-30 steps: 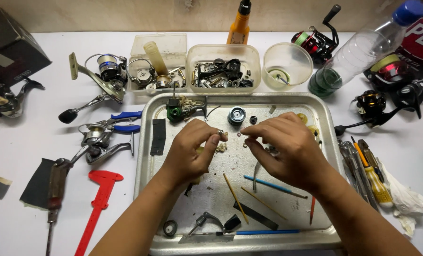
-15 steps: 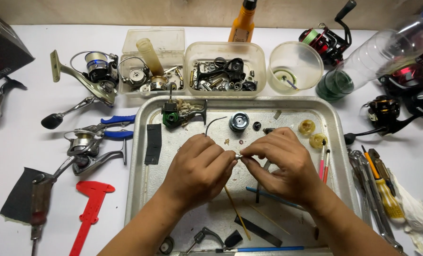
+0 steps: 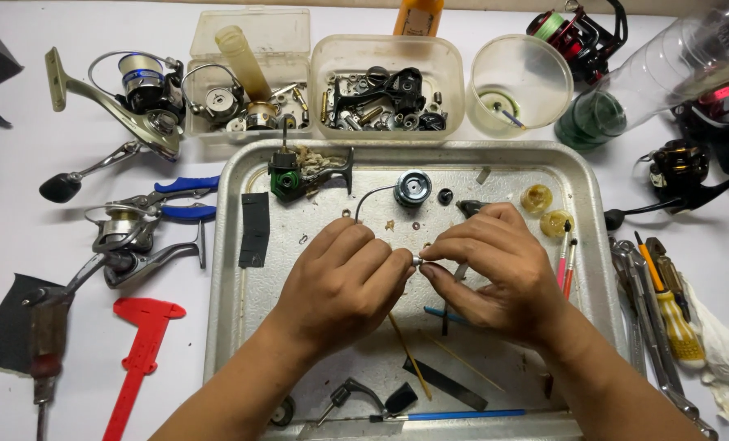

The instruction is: Disassembling and cleaning the internal components of a fishing reel on a maintenance tray.

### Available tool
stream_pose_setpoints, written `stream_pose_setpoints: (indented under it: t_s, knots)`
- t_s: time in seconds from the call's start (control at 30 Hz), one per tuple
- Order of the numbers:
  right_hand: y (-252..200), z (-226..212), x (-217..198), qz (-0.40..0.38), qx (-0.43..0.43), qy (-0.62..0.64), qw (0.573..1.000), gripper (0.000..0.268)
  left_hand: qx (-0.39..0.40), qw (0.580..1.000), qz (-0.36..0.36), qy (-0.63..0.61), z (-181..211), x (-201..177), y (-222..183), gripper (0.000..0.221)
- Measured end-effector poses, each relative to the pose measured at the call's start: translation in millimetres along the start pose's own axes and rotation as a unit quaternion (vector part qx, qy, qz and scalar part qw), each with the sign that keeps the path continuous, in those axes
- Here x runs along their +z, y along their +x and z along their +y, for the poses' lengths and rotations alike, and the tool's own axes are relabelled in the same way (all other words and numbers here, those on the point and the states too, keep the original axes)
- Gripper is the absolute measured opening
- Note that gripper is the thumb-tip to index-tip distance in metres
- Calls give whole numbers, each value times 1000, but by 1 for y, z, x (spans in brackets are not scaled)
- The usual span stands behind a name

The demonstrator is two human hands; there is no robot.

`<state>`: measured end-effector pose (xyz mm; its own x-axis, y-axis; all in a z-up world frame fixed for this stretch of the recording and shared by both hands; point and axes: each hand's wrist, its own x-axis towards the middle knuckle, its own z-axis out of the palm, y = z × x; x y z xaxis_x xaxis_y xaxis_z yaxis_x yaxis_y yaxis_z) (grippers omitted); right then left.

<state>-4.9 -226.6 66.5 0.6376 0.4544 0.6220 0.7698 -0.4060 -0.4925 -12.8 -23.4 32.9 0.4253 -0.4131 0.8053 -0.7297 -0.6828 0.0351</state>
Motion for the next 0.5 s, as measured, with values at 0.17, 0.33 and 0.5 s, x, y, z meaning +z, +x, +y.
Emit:
stream_pose_setpoints:
  t_s: [0.17, 0.33, 0.5]
  knots:
    - [-4, 0, 5, -1, 10, 8, 1000, 2, 6, 1000, 5, 4, 0, -2, 0, 21]
    - [-7, 1, 6, 4, 11, 1, 1000, 3, 2, 1000, 1, -6, -1, 0, -2, 20]
    - [-7, 2, 6, -8, 18, 16, 1000, 6, 6, 1000, 0, 0, 0, 0, 0, 20]
